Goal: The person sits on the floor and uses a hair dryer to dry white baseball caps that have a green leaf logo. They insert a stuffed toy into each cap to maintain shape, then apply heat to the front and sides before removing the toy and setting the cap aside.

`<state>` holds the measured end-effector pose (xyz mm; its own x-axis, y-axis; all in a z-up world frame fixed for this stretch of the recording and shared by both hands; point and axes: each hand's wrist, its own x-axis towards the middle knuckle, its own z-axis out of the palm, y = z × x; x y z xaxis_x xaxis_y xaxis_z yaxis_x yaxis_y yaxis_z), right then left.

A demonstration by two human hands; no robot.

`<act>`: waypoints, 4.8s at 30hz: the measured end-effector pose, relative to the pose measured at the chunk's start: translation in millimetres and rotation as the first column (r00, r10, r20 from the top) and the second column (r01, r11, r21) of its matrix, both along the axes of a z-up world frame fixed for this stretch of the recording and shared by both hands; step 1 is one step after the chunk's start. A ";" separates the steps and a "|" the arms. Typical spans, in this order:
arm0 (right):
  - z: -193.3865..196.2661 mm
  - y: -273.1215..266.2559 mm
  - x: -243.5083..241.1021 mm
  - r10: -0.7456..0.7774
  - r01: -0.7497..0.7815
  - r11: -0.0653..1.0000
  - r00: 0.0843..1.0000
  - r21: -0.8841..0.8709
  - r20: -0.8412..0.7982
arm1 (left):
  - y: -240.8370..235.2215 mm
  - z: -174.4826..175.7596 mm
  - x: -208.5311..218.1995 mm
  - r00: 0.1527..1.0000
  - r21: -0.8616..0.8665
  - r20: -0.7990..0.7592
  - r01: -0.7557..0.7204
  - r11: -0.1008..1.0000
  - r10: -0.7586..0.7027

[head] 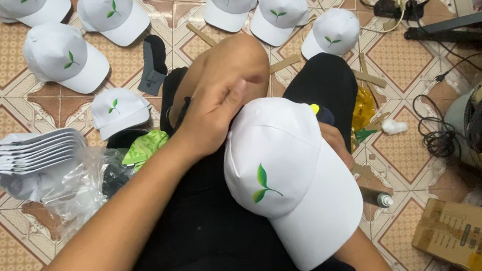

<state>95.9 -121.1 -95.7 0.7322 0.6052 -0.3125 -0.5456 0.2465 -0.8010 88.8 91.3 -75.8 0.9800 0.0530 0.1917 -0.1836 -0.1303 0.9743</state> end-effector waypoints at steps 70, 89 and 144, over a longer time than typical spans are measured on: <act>-17.4 -43.5 -20.6 -0.277 0.290 0.941 0.956 -0.175 0.098 | -5.7 -9.8 -47.7 0.943 0.079 0.068 0.319 0.944 -0.325; -25.9 -26.8 -33.3 -0.096 0.232 0.932 0.898 -0.277 0.429 | -40.1 32.7 -71.1 0.975 0.415 0.200 -0.177 0.893 0.101; 18.0 -20.3 -11.7 0.696 0.200 0.684 0.110 -0.702 0.710 | -44.6 23.8 -86.7 0.969 0.663 -0.077 0.227 0.714 -0.236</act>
<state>84.2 -141.4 -77.7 0.5055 0.8552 0.1148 0.7692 -0.3863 -0.5090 2.1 46.7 -52.0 0.9418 -0.3202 0.1029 -0.3067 -0.6921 0.6534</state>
